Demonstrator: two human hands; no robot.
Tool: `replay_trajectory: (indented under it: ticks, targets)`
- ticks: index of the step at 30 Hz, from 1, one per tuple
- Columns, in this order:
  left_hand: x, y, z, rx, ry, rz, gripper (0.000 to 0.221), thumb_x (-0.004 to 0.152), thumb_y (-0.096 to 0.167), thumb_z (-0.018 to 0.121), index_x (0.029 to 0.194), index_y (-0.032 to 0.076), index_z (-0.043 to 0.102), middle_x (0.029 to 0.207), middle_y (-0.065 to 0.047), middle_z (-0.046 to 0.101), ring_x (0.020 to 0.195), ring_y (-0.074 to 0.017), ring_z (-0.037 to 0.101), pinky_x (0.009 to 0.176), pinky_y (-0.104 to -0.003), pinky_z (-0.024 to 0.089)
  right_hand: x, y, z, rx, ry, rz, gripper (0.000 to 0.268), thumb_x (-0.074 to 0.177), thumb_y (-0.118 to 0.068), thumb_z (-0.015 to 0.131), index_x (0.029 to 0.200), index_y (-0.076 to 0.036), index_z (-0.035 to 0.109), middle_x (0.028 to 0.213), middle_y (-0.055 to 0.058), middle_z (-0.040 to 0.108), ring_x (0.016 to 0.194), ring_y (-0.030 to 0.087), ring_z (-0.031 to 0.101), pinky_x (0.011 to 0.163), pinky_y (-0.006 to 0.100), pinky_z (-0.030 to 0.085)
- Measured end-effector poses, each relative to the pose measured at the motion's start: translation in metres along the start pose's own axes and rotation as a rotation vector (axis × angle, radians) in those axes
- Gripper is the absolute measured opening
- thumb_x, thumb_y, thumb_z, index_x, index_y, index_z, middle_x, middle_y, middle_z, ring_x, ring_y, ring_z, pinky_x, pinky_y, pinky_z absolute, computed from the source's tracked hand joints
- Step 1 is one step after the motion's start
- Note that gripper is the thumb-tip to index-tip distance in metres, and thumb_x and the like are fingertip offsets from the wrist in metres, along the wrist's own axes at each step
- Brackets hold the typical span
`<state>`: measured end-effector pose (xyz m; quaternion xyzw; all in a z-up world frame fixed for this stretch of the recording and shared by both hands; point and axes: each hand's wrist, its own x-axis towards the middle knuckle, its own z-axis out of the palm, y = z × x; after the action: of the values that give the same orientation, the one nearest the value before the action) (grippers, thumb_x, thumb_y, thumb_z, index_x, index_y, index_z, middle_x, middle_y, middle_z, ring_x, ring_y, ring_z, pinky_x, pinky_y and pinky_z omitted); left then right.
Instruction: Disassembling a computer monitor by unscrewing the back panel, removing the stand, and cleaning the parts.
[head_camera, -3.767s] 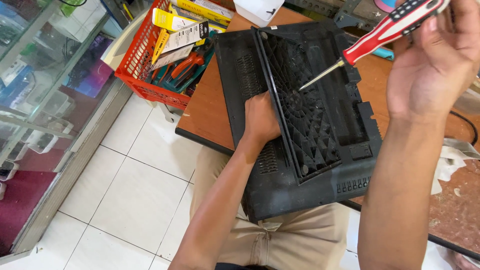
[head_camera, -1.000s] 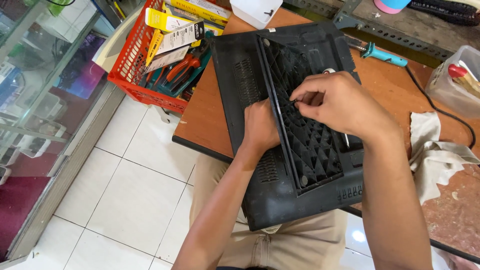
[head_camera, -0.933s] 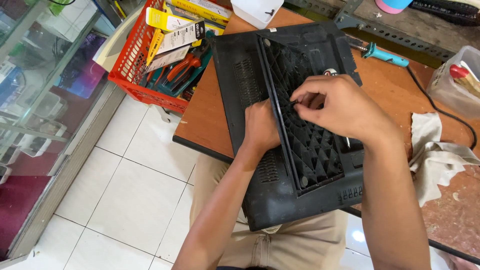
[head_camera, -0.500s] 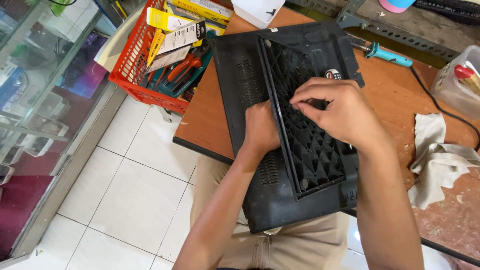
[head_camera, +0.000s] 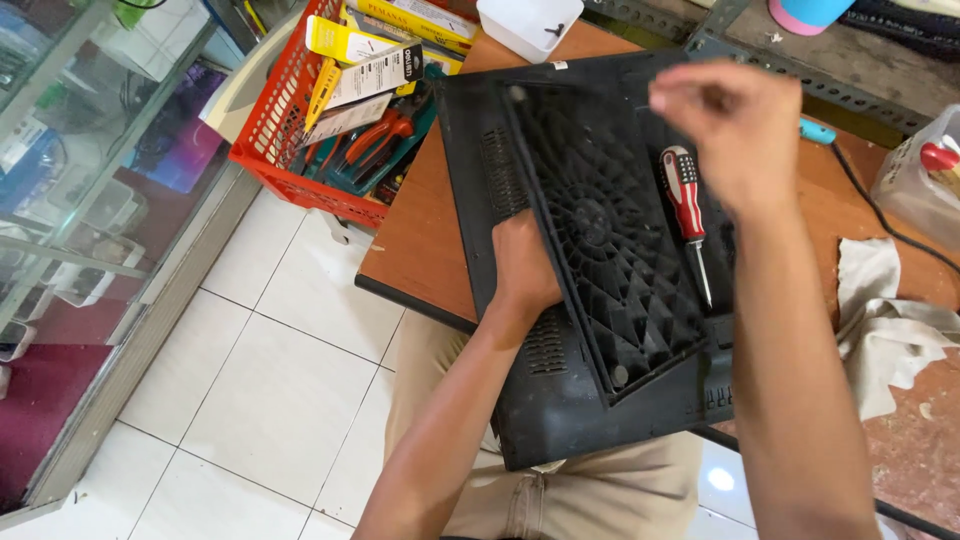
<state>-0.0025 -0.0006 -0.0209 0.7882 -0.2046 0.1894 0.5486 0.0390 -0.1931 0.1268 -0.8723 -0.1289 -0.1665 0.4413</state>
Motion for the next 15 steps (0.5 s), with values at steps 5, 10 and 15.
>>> replay_trajectory:
  ticks: [5,10,15]
  targets:
    - [0.002,0.004,0.0,-0.031,0.102,-0.053,0.036,0.085,0.013,0.057,0.066,0.017,0.026,0.057,-0.003,0.038,0.052,-0.0168,0.036,0.052,-0.04,0.022,0.079,0.098,0.041,0.173,0.091,0.325,0.01,0.089,-0.01,0.085,0.098,-0.012,0.08,0.083,0.0,0.076,0.073,0.005,0.071,0.073,0.017,0.06]
    - [0.002,0.008,-0.005,-0.042,0.193,-0.096,0.039,0.087,0.009,0.059,0.066,0.017,0.027,0.058,-0.003,0.042,0.056,-0.0152,0.041,0.053,-0.04,0.025,0.106,0.113,0.077,0.019,-0.055,0.207,0.005,0.097,-0.005,0.075,0.099,-0.005,0.079,0.094,0.013,0.077,0.086,0.024,0.074,0.082,0.04,0.067]
    - [0.004,0.008,-0.006,-0.065,0.195,-0.149,0.038,0.088,0.007,0.059,0.066,0.017,0.03,0.06,-0.003,0.045,0.057,-0.0152,0.043,0.052,-0.039,0.027,0.136,0.146,0.104,-0.098,-0.015,0.093,0.006,0.097,-0.008,0.079,0.091,-0.01,0.082,0.092,0.01,0.079,0.085,0.023,0.074,0.074,0.043,0.064]
